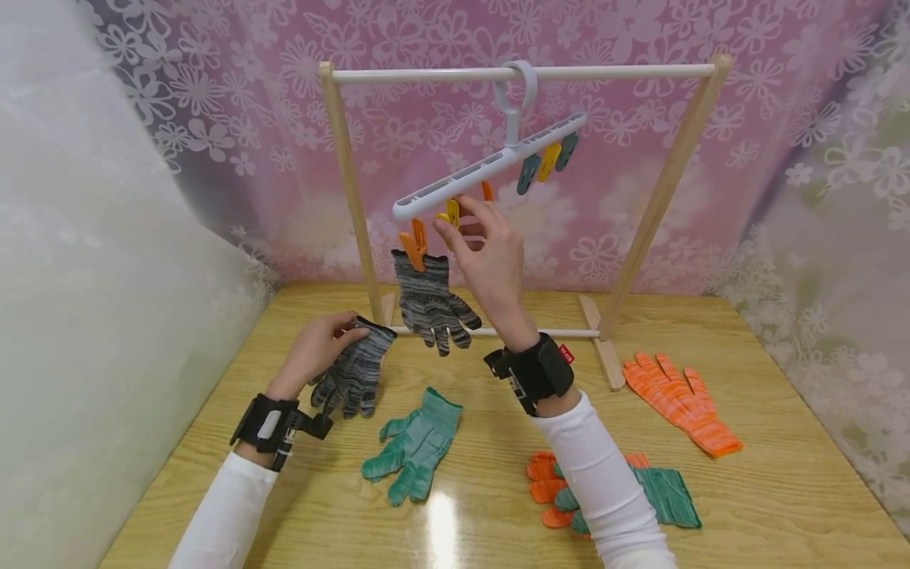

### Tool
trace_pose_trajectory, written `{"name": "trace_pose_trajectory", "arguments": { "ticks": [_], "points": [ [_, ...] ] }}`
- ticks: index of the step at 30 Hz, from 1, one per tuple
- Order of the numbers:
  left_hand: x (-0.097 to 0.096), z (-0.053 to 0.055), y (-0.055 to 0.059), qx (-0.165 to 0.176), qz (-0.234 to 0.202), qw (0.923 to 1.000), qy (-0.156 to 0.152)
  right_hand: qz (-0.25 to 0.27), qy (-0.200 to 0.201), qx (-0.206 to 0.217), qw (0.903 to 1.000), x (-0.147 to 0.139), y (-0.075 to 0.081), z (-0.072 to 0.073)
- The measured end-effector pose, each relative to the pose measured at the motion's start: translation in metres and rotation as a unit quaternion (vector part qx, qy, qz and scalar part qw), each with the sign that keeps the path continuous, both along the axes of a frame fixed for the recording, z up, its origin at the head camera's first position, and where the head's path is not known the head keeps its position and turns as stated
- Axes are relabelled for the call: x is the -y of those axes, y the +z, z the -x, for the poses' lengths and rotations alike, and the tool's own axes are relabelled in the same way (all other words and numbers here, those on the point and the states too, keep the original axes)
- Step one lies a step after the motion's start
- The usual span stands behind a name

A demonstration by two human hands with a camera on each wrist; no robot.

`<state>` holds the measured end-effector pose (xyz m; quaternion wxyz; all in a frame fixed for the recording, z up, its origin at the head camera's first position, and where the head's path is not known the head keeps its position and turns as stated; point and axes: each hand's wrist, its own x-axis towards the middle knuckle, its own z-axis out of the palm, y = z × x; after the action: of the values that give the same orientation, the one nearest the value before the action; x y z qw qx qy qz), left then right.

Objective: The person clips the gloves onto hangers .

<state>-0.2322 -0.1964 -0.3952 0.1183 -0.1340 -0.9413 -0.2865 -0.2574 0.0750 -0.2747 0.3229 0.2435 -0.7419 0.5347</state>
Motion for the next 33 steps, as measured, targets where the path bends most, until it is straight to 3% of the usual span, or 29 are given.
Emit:
{"name": "trace_pose_trajectory", "arguments": {
  "ticks": [8, 16, 26, 33],
  "points": [
    [-0.018, 0.005, 0.013, -0.003, -0.016, 0.9999, 0.005, 0.001, -0.004, 0.002, 1.0000, 0.000, -0.001, 0.000],
    [-0.037, 0.019, 0.027, -0.032, -0.044, 0.9985, -0.004, 0.006, 0.004, 0.006, 1.0000, -0.001, 0.000, 0.003],
    [-0.053, 0.034, 0.044, -0.078, -0.056, 0.9946, -0.041, 0.004, 0.015, 0.021, 0.9997, -0.003, 0.002, 0.003],
    [-0.059, 0.042, 0.046, -0.073, -0.093, 0.9903, -0.074, -0.003, 0.008, 0.029, 0.9995, -0.003, 0.003, 0.004]
  ]
}}
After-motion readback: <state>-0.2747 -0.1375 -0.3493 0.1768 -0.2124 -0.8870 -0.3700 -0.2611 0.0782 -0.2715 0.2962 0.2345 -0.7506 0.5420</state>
